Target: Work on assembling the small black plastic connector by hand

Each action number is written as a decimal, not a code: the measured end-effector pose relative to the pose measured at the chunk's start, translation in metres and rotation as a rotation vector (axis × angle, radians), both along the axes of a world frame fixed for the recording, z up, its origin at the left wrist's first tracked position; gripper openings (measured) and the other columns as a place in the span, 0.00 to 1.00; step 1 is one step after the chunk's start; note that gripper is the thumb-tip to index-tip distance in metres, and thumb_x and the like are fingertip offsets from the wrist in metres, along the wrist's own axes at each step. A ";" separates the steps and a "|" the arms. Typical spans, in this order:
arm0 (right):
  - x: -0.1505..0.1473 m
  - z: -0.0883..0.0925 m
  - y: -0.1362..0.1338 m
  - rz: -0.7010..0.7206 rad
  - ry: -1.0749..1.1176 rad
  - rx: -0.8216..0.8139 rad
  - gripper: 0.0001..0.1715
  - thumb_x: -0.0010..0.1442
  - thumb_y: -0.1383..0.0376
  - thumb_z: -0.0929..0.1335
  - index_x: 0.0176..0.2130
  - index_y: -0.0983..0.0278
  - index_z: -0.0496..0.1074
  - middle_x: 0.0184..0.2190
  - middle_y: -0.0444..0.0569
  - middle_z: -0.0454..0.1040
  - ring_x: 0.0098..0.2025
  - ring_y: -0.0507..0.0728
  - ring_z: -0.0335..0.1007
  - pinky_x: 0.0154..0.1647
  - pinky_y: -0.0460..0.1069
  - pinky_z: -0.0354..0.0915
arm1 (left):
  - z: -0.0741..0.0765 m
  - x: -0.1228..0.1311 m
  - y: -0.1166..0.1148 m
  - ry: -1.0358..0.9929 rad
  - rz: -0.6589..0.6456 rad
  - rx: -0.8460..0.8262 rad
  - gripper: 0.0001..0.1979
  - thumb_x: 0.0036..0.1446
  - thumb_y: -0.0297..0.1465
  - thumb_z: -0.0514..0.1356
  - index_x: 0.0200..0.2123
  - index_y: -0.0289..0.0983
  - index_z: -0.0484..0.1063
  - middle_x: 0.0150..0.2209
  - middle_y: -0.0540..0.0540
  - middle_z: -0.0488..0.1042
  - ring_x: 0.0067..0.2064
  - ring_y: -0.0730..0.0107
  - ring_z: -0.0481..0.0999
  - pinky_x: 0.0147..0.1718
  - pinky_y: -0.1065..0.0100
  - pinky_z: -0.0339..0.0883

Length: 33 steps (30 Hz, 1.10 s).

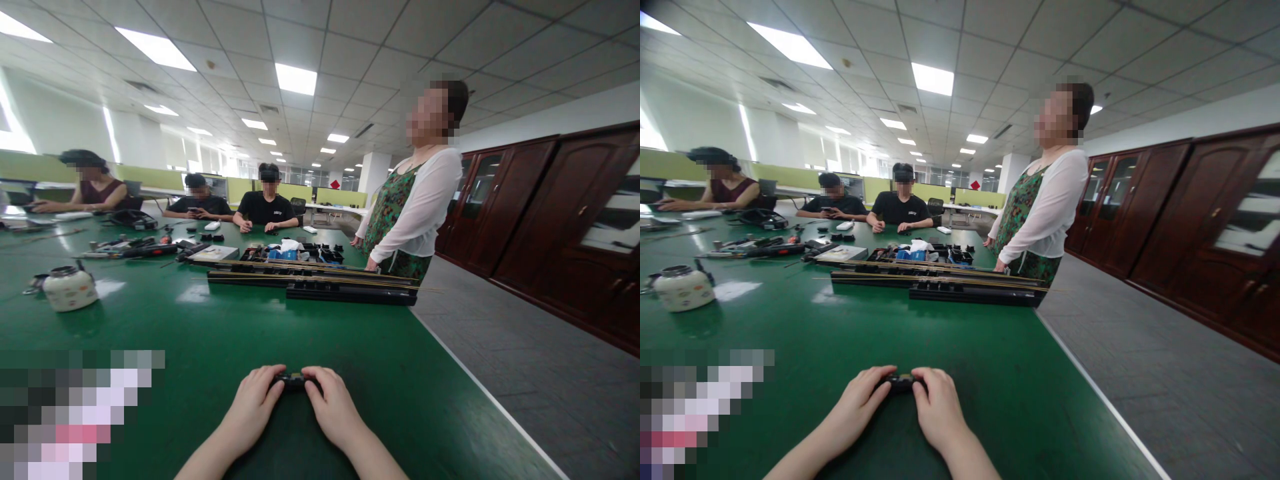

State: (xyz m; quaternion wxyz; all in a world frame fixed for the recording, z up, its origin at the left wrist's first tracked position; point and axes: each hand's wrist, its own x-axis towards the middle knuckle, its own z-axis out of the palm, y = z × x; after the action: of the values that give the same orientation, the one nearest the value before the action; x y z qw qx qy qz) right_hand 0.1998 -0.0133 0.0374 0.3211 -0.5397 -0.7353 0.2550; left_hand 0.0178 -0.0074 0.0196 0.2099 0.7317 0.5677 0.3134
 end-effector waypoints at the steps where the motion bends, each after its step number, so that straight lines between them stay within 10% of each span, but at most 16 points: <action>1: 0.000 0.000 0.000 -0.001 -0.002 0.000 0.16 0.58 0.65 0.59 0.43 0.60 0.70 0.42 0.48 0.73 0.47 0.57 0.66 0.51 0.51 0.60 | 0.000 0.000 0.000 0.000 0.001 0.000 0.15 0.56 0.36 0.49 0.44 0.41 0.69 0.43 0.46 0.75 0.47 0.62 0.70 0.49 0.58 0.62; 33: -0.002 0.000 0.000 0.001 0.013 0.013 0.16 0.55 0.68 0.60 0.42 0.60 0.71 0.41 0.48 0.73 0.46 0.56 0.66 0.50 0.51 0.60 | 0.002 -0.002 0.000 -0.007 -0.002 -0.015 0.17 0.56 0.36 0.48 0.45 0.40 0.69 0.44 0.46 0.74 0.48 0.63 0.70 0.49 0.59 0.61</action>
State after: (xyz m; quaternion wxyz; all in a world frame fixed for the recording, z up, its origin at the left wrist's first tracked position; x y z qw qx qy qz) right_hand 0.1983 -0.0131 0.0371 0.3291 -0.5357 -0.7350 0.2540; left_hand 0.0161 -0.0075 0.0213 0.2176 0.7296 0.5686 0.3115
